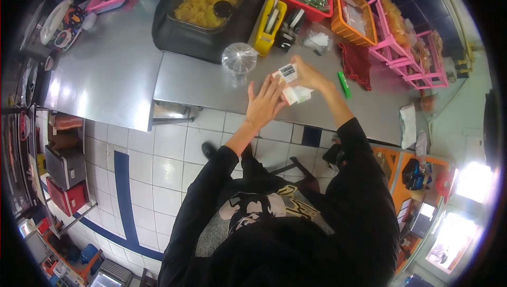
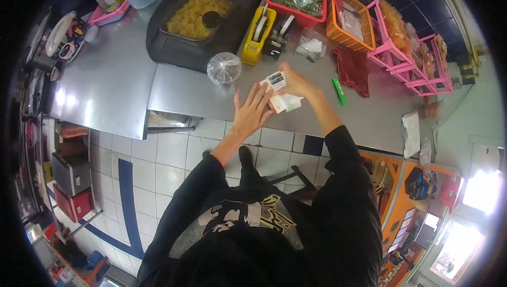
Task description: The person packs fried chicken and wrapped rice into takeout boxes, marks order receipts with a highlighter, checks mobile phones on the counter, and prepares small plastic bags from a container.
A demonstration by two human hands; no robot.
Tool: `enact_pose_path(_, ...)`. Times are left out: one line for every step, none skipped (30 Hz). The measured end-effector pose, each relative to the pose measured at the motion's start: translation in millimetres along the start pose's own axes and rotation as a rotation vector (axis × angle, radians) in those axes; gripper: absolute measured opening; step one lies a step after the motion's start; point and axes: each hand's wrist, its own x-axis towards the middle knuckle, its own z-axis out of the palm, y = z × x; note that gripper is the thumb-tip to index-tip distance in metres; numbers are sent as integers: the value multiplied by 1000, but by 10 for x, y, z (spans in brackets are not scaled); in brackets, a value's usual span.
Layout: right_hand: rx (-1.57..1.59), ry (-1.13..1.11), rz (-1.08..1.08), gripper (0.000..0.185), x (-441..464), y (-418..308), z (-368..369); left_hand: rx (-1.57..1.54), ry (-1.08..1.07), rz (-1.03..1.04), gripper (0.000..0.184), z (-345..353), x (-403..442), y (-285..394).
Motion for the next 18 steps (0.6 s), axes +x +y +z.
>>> enact_pose_path(128, -104, 167, 71, -63, -19, -39, -12, -32, -5, 55, -58, -52, -6)
enact_pose_path(277, 7, 218, 62, -170, -54, -59, -13, -26, -1, 55, -140, -153, -28)
enact_pose_path(427, 119, 260, 53, -306, -107, -66, -81, -7, -18, 54, -218, -315, -79)
enact_pose_path(242, 491, 152, 45, -467, -117, 3, -143, 15, -36, 53, -308, -499, -165)
enact_pose_path(58, 857, 28, 36, -655, -50, 175, -228, 32, 20, 53, -408, -759, -288)
enact_pose_path(142, 1060, 268, 34, -889, 30, 423, -300, 48, 72, 53, -491, -1115, -437)
enact_pose_path(274, 1263, 485, 32, -1127, 101, 667, -291, -14, 100, 56, -521, -1549, -598)
enact_pose_path(379, 1479, 337, 33, -1342, -14, 1073, -261, -76, 118, 59, -535, -2074, -808)
enact_pose_path(526, 1594, 466, 34, -1433, -283, 1483, -77, -163, 83, 60, -574, -2700, -1016)
enact_pose_path(487, 1355, 493, 35, -1634, -517, 2000, -366, -115, 24, 53, -888, -3117, -1173)
enact_pose_path(429, 1119, 494, 36, -1844, -762, 2509, -426, -305, -227, 45, -966, -3842, -1376)
enact_pose_path(159, 850, 518, 34, -1949, -865, 3164, -522, -526, -484, 37, -1345, -4340, -1560)
enact_pose_path(-385, 809, 365, 34, -1950, -773, 4239, -362, -599, -583, 27, -1707, -4865, -1748)
enact_pose_path(-147, 415, 340, 33, -1836, -1164, 4583, -348, -582, -578, 19, -1850, -5663, -2006)
enact_pose_path(93, 57, 354, 33, -1538, -1587, 4909, -146, -586, -844, 15, -1937, -6554, -2284)
enact_pose_path(346, -322, 438, 33, -1239, -1989, 5247, -86, -471, -1023, 13, -2486, -7085, -2310)
enact_pose_path(559, -636, 581, 32, -961, -2423, 5499, -76, -239, -1360, 9, -2690, -7769, -2309)
enact_pose_path(641, -860, 680, 32, -696, -2845, 5665, 299, 47, -1574, 5, -2830, -8387, -2303)
